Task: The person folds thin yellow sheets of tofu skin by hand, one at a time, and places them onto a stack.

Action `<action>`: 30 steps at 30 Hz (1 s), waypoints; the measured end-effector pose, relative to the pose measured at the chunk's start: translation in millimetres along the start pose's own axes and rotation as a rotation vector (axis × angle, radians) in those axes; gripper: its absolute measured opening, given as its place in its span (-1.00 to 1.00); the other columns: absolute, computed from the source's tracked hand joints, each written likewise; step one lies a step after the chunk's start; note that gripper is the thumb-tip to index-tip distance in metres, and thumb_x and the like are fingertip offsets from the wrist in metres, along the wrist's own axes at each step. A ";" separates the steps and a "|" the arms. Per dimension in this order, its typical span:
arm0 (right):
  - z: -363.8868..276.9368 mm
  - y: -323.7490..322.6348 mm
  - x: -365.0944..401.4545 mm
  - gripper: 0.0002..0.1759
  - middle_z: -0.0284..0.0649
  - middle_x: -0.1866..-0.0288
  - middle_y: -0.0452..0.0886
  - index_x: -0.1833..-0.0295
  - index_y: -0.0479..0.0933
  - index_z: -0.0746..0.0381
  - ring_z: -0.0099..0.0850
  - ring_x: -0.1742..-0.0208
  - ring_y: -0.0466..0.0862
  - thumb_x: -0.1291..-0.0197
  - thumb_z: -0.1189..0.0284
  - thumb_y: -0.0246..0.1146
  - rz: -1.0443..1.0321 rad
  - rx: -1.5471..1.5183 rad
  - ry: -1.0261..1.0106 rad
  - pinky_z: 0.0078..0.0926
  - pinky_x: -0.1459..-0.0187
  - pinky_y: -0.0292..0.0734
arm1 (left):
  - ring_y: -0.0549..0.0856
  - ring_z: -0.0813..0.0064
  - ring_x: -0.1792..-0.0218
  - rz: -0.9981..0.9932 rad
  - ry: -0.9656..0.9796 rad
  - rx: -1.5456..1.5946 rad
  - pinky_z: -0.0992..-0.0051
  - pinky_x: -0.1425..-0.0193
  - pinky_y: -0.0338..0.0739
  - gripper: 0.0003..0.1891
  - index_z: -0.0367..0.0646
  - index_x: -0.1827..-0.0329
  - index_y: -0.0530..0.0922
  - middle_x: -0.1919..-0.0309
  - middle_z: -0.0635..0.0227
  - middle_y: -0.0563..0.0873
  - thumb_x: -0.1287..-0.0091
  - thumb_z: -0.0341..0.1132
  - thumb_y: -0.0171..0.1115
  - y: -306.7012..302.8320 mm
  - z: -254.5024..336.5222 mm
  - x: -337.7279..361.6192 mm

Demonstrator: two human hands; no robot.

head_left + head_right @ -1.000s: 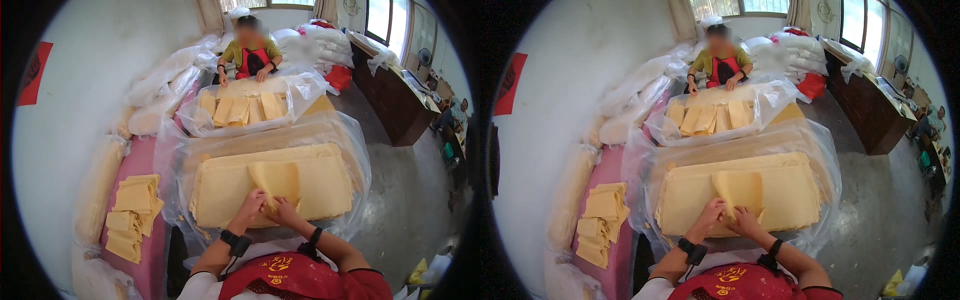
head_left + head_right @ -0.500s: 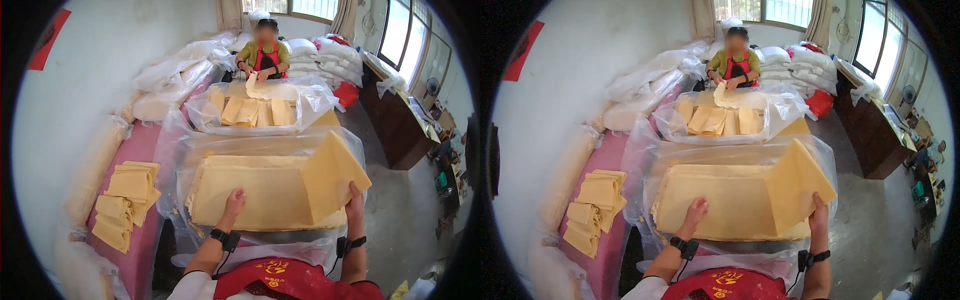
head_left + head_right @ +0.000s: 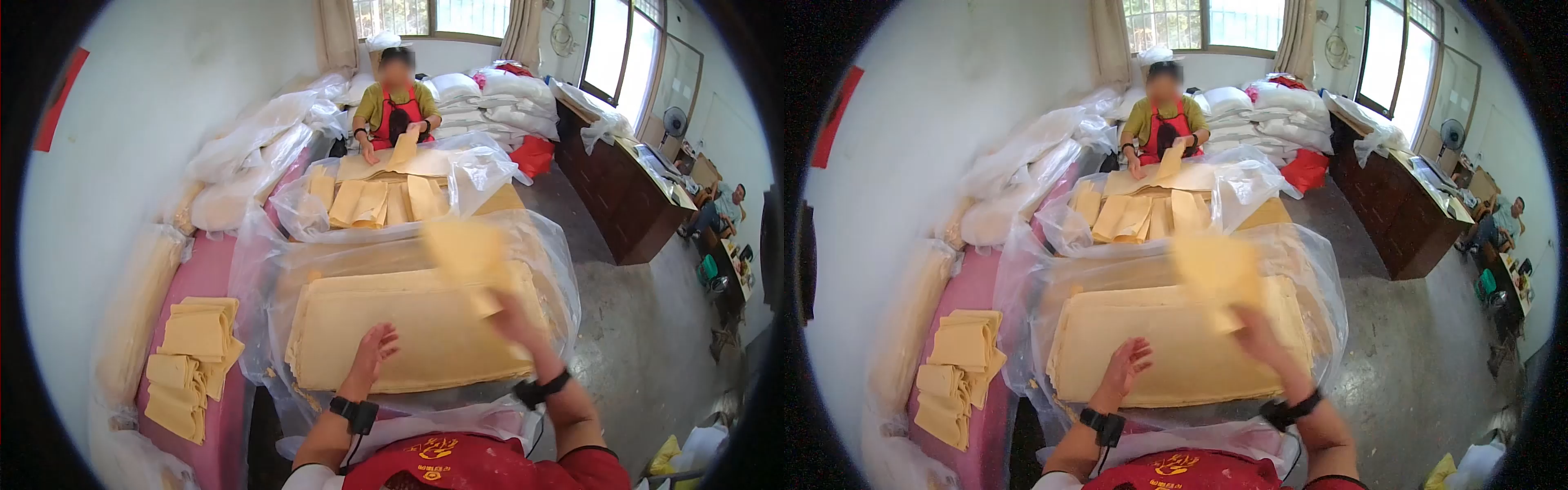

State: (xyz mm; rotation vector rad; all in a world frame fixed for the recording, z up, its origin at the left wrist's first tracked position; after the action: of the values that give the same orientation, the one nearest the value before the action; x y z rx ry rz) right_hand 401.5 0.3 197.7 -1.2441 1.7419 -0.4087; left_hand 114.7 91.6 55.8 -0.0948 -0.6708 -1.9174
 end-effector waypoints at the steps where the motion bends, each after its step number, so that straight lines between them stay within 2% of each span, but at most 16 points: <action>1: -30.4 40.7 3.9 -0.45 0.00 -0.10 0.61 -0.19 0.51 0.24 -0.10 -0.15 0.59 -0.01 0.44 0.37 -0.157 -0.015 0.030 -0.17 -0.14 0.49 | 0.60 0.50 -0.04 -0.104 -0.085 0.298 0.40 -0.07 0.56 -0.54 -0.15 -0.29 0.40 -0.08 0.32 0.61 -0.44 -0.10 0.15 17.6 0.5 5.1; 2: -63.1 69.6 5.9 -0.51 0.02 -0.03 0.63 -0.16 0.53 0.25 -0.02 -0.07 0.60 -0.03 0.45 0.31 -0.267 -0.056 0.018 -0.14 -0.11 0.50 | 0.60 0.50 -0.04 -0.109 -0.082 0.289 0.40 -0.07 0.56 -0.54 -0.15 -0.29 0.40 -0.08 0.32 0.61 -0.44 -0.10 0.15 19.1 1.1 4.1; 5: -57.5 170.1 58.7 -0.55 -0.03 -0.04 0.63 -0.16 0.50 0.18 -0.08 -0.03 0.63 -0.16 0.30 0.25 -0.540 -0.012 0.025 -0.14 -0.09 0.50 | 0.55 0.38 -0.16 -0.243 -0.146 0.390 0.28 -0.17 0.54 -0.46 -0.13 -0.39 0.26 -0.21 0.24 0.52 -0.43 -0.15 0.16 15.1 -23.3 8.8; 7: -82.1 176.1 80.7 -0.55 -0.05 -0.07 0.61 -0.19 0.47 0.16 -0.10 -0.06 0.62 -0.19 0.29 0.23 -0.772 0.117 -0.010 -0.13 -0.08 0.50 | 0.50 0.32 -0.23 0.042 -0.060 0.029 0.26 -0.22 0.50 -0.40 -0.10 -0.47 0.14 -0.28 0.18 0.44 -0.43 -0.22 0.15 -28.4 -57.4 -7.2; 8: -98.3 167.3 92.9 -0.53 -0.05 -0.10 0.59 -0.22 0.45 0.15 -0.10 -0.08 0.61 -0.20 0.27 0.22 -0.658 0.025 -0.131 -0.13 -0.10 0.49 | 0.49 0.32 -0.23 0.151 -0.077 -0.055 0.29 -0.24 0.48 -0.32 -0.05 -0.52 0.03 -0.29 0.16 0.42 -0.41 -0.34 0.15 -30.2 -52.7 2.3; 9: -113.0 155.5 106.2 -0.51 -0.05 -0.14 0.56 -0.24 0.43 0.14 -0.09 -0.10 0.59 -0.21 0.24 0.22 -0.542 -0.061 -0.246 -0.12 -0.11 0.48 | 0.49 0.32 -0.23 0.134 -0.083 -0.076 0.29 -0.24 0.48 -0.32 -0.05 -0.52 0.03 -0.29 0.16 0.42 -0.41 -0.34 0.15 -25.0 -55.4 -1.9; 10: -115.2 155.4 117.8 -0.51 -0.05 -0.14 0.56 -0.24 0.43 0.14 -0.09 -0.10 0.59 -0.21 0.24 0.22 -0.532 -0.063 -0.225 -0.12 -0.11 0.48 | 0.51 0.35 -0.20 0.092 0.094 -0.112 0.32 -0.22 0.48 -0.35 -0.05 -0.51 0.09 -0.26 0.16 0.44 -0.39 -0.39 0.14 -18.5 -48.1 -2.4; 11: -128.1 155.3 131.2 -0.48 -0.04 -0.18 0.53 -0.26 0.41 0.14 -0.08 -0.12 0.57 -0.20 0.22 0.23 -0.598 -0.168 -0.320 -0.13 -0.13 0.47 | 0.52 0.38 -0.17 0.050 0.273 -0.139 0.36 -0.20 0.48 -0.37 -0.05 -0.49 0.15 -0.23 0.16 0.47 -0.37 -0.43 0.14 -7.0 -34.5 3.3; 12: -137.5 153.8 143.3 -0.45 -0.04 -0.22 0.49 -0.29 0.39 0.15 -0.08 -0.15 0.55 -0.20 0.20 0.24 -0.665 -0.268 -0.423 -0.13 -0.15 0.45 | 0.52 0.38 -0.17 0.038 0.269 -0.137 0.36 -0.20 0.48 -0.37 -0.05 -0.49 0.15 -0.23 0.16 0.47 -0.37 -0.43 0.14 -1.3 -30.5 3.0; 14: -121.8 165.9 156.0 -0.42 -0.03 -0.22 0.49 -0.31 0.37 0.15 -0.08 -0.18 0.53 -0.21 0.18 0.23 -0.696 -0.270 -0.375 -0.12 -0.19 0.42 | 0.58 0.44 -0.07 -0.029 0.160 -0.464 0.42 -0.13 0.53 -0.50 -0.13 -0.37 0.36 -0.12 0.19 0.55 -0.35 -0.50 0.13 14.6 -17.3 1.1; 15: -110.9 171.1 155.6 -0.39 -0.02 -0.23 0.48 -0.34 0.35 0.14 -0.08 -0.22 0.51 -0.21 0.16 0.23 -0.725 -0.279 -0.337 -0.11 -0.23 0.38 | 0.58 0.44 -0.07 -0.034 0.165 -0.460 0.42 -0.13 0.53 -0.50 -0.13 -0.37 0.36 -0.12 0.19 0.55 -0.35 -0.50 0.13 23.7 -4.1 0.6; 17: -66.2 163.9 135.9 -0.43 0.00 -0.33 0.40 -0.31 0.41 0.14 0.03 -0.34 0.36 -0.22 0.18 0.21 -0.618 -0.035 -0.228 -0.06 -0.29 0.31 | 0.62 0.56 0.14 -0.052 0.182 -0.165 0.54 0.05 0.56 -0.65 -0.19 -0.20 0.52 0.08 0.29 0.65 -0.34 -0.50 0.13 41.8 28.9 1.6; 20: 46.5 106.8 99.0 -0.43 0.00 -0.34 0.39 -0.32 0.41 0.12 0.03 -0.35 0.34 -0.22 0.16 0.20 -0.359 0.215 0.050 -0.04 -0.29 0.30 | 0.61 0.66 0.29 -0.131 0.325 -0.197 0.63 0.19 0.54 -0.69 -0.22 -0.13 0.55 0.21 0.38 0.67 -0.33 -0.49 0.15 89.8 107.3 37.3; 24: 159.7 32.2 103.6 -0.42 -0.01 -0.37 0.36 -0.34 0.40 0.10 0.04 -0.37 0.33 -0.22 0.14 0.18 -0.104 0.410 0.295 -0.01 -0.30 0.27 | 0.60 0.70 0.34 -0.141 0.370 -0.387 0.66 0.24 0.52 -0.70 -0.23 -0.12 0.55 0.26 0.42 0.67 -0.32 -0.51 0.15 73.6 111.6 34.4; 27: 189.6 35.8 116.0 -0.41 -0.02 -0.38 0.35 -0.35 0.39 0.08 0.04 -0.38 0.31 -0.23 0.12 0.17 -0.014 0.359 0.296 0.01 -0.31 0.26 | 0.61 0.70 0.32 -0.085 0.353 -0.443 0.66 0.22 0.54 -0.69 -0.25 -0.11 0.55 0.25 0.40 0.67 -0.31 -0.53 0.15 33.5 80.6 28.2; 30: 205.1 40.0 132.5 -0.40 -0.02 -0.40 0.33 -0.36 0.38 0.07 0.05 -0.39 0.30 -0.23 0.10 0.16 0.059 0.281 0.252 0.03 -0.32 0.24 | 0.61 0.68 0.32 -0.099 0.210 -0.360 0.65 0.22 0.54 -0.69 -0.25 -0.11 0.56 0.23 0.40 0.67 -0.29 -0.54 0.16 -31.7 37.6 23.6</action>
State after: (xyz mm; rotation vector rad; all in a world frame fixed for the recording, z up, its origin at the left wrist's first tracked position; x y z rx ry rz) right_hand 540.1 -50.1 -0.9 -0.9697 1.8503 -0.7743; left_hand 68.0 99.9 82.9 -0.0852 -0.1891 -2.0917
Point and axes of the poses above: each hand's wrist, its own x-axis away from the middle knuckle, its own y-axis out of the palm, z = x × y, the point moved 8 cm from there along -x, towards the middle knuckle
